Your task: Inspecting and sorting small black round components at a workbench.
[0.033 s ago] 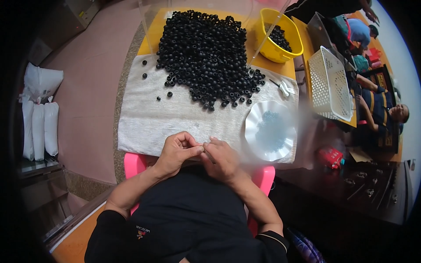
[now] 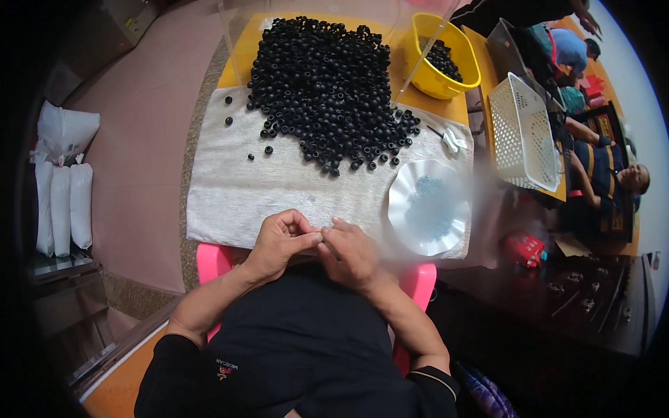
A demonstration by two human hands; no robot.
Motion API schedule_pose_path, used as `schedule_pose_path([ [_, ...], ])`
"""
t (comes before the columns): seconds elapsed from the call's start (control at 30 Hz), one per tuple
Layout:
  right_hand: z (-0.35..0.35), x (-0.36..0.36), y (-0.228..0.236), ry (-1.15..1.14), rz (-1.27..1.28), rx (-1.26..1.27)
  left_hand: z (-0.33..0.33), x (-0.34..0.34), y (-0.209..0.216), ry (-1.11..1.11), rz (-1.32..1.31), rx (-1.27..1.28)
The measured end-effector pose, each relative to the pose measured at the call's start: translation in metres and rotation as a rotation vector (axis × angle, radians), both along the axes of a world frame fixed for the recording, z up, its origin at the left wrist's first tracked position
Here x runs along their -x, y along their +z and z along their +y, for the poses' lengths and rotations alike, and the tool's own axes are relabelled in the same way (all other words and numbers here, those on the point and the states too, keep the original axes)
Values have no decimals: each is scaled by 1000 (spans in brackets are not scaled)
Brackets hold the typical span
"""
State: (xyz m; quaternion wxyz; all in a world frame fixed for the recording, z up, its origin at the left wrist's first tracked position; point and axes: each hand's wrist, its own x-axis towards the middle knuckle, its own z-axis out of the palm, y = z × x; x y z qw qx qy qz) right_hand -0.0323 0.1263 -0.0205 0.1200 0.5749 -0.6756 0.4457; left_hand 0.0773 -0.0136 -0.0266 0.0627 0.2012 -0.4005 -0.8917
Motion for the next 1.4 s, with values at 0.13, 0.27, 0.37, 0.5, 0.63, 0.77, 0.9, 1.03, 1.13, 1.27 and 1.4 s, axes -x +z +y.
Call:
schedule_pose_path([
  [0.13,-5,-2,-2,29,2,114,-4,-3,5,-43,-36,-51],
  [0.27,-3,1,0,67,2,108,-5,-2,9,-43,-17,-10],
  [0.37,4,1,0,120,-6,73,-5,-6,2,-107,-13,65],
  [0.5,9,1,6,167,14,25,-3,-9,-4,-168,-11,134],
  [0.63,12,0,8,177,20,5,-2,-6,2,-189,3,124],
  [0.77,11,2,6,163,-30,26,-4,-5,3,-175,24,133],
  [0.9,8,-4,1,25,-180,13,-2,0,4,-95,-34,36],
  [1.03,0,-5,2,-47,-143,72,-2,3,13,-19,-47,53],
  [1.13,0,-3,3,-41,-1,34,1,3,7,-14,-16,116],
  [1.27,3,-2,3,-14,-9,32,3,3,6,-45,1,125],
  [1.4,5,-2,2,5,-71,3,3,3,8,-69,-27,149],
])
